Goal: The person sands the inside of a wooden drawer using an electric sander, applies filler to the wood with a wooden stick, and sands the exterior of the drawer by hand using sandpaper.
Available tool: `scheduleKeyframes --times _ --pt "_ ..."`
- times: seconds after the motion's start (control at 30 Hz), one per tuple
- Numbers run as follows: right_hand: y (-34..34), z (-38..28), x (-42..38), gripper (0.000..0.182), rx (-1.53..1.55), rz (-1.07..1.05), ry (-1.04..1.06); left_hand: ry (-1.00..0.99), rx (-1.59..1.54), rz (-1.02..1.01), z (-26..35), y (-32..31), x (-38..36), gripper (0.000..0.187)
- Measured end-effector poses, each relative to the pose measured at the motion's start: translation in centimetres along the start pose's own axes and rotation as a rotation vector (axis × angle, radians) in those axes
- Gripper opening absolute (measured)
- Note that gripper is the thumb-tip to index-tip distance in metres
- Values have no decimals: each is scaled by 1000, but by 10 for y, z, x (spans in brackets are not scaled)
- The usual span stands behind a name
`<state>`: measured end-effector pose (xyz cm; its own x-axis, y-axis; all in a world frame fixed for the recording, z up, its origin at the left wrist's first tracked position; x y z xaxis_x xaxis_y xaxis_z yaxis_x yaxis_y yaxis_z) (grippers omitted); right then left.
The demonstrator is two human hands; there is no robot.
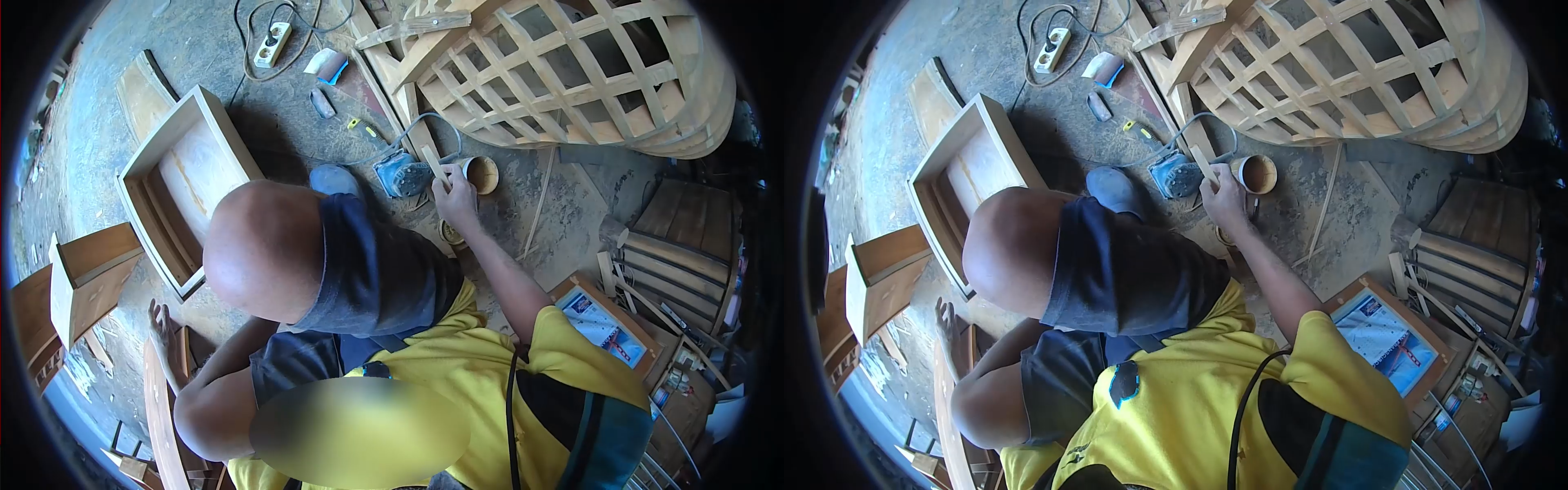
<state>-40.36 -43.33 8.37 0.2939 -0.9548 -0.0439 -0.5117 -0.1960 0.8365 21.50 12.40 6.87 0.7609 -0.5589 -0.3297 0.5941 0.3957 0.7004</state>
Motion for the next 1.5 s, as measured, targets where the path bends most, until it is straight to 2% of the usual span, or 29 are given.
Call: scheduleKeyframes --times 0.07,0.1,0.13,0.17,0.27,0.3,0.33,0.43,0.53,0.57,0.6,0.67,0.7,0.73,0.77,0.8,0.87,0.93,0.97,1.0,1.07,1.13,1.2,1.27,1.33,1.37,1.43,1.5 --pt "-8 14 -2 32 5 -10 -70 -14 21 -9 19 30 0 64" --pt "-14 29 -6 32 6 66 -37 20 14 24 52 38 -9 64" --pt "-10 40 -11 32 -1 144 -4 -30 55 -3 62 53 -5 64" --pt "1 46 -19 32 -27 72 -64 -66 28 -7 69 67 -1 64" --pt "5 94 -53 30 -36 110 -159 -152 62 -4 115 101 5 63" --pt "17 93 -63 30 -60 58 -283 -226 95 -1 125 110 11 61" --pt "21 101 -65 30 -60 61 -289 -259 140 1 153 112 10 60" --pt "17 128 -91 29 -120 95 -414 -232 232 -49 210 119 26 57" --pt "10 131 -97 49 -219 -59 -97 -222 250 -118 252 112 53 58" --pt "7 130 -96 80 -202 -230 -112 -233 311 -145 264 105 63 58" --pt "5 125 -97 80 -191 -223 -100 -237 315 -128 275 97 70 58" --pt "4 111 -94 105 -321 -317 -192 -325 430 -161 306 70 71 57" --pt "7 106 -86 105 -318 -297 -195 -378 438 -152 305 54 75 57" --pt "10 102 -80 109 -324 -411 -232 -432 445 -150 320 36 74 57" --pt "13 101 -79 112 -328 -530 -269 -362 461 -193 330 21 65 58" --pt "17 101 -78 112 -327 -518 -269 -464 504 -234 313 12 71 59" --pt "15 99 -72 106 -384 -558 -288 -313 509 -353 323 -5 55 60" --pt "1 133 -76 83 -413 -309 -191 -363 496 -454 318 -12 56 61" --pt "-10 169 -71 69 -365 -361 -117 -336 495 -443 320 -13 54 62" --pt "-16 194 -64 57 -316 -426 -32 -411 467 -411 316 -13 53 62" --pt "34 158 -61 34 -192 -265 150 -340 516 -391 345 -11 37 62" --pt "76 130 -49 26 -128 -178 85 -314 496 -362 343 -2 31 61" --pt "104 113 -37 22 -158 63 93 -358 468 -378 341 -10 37 61" --pt "113 117 -25 21 -286 150 42 -292 432 -392 338 -13 40 61" --pt "103 123 -12 24 -419 166 -24 -370 450 -401 332 -16 46 61" --pt "100 130 -19 24 -426 165 -27 -366 463 -412 337 -17 45 61" --pt "71 126 -11 33 -543 -101 1 -383 459 -416 344 -19 39 61" --pt "54 130 -19 46 -411 -140 87 -367 459 -416 365 -18 27 61"
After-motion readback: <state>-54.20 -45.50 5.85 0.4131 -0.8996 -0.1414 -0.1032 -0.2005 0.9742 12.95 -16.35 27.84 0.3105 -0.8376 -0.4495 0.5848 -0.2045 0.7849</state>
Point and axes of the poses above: each hand's wrist, its own x-axis towards the middle knuckle, its own y-axis out of the back of the hand, z = x × y, the point moved 1 cm from there along x, towards the middle knuckle, and after that the axes turned 6 degrees about -x, right-handed, at the moved point
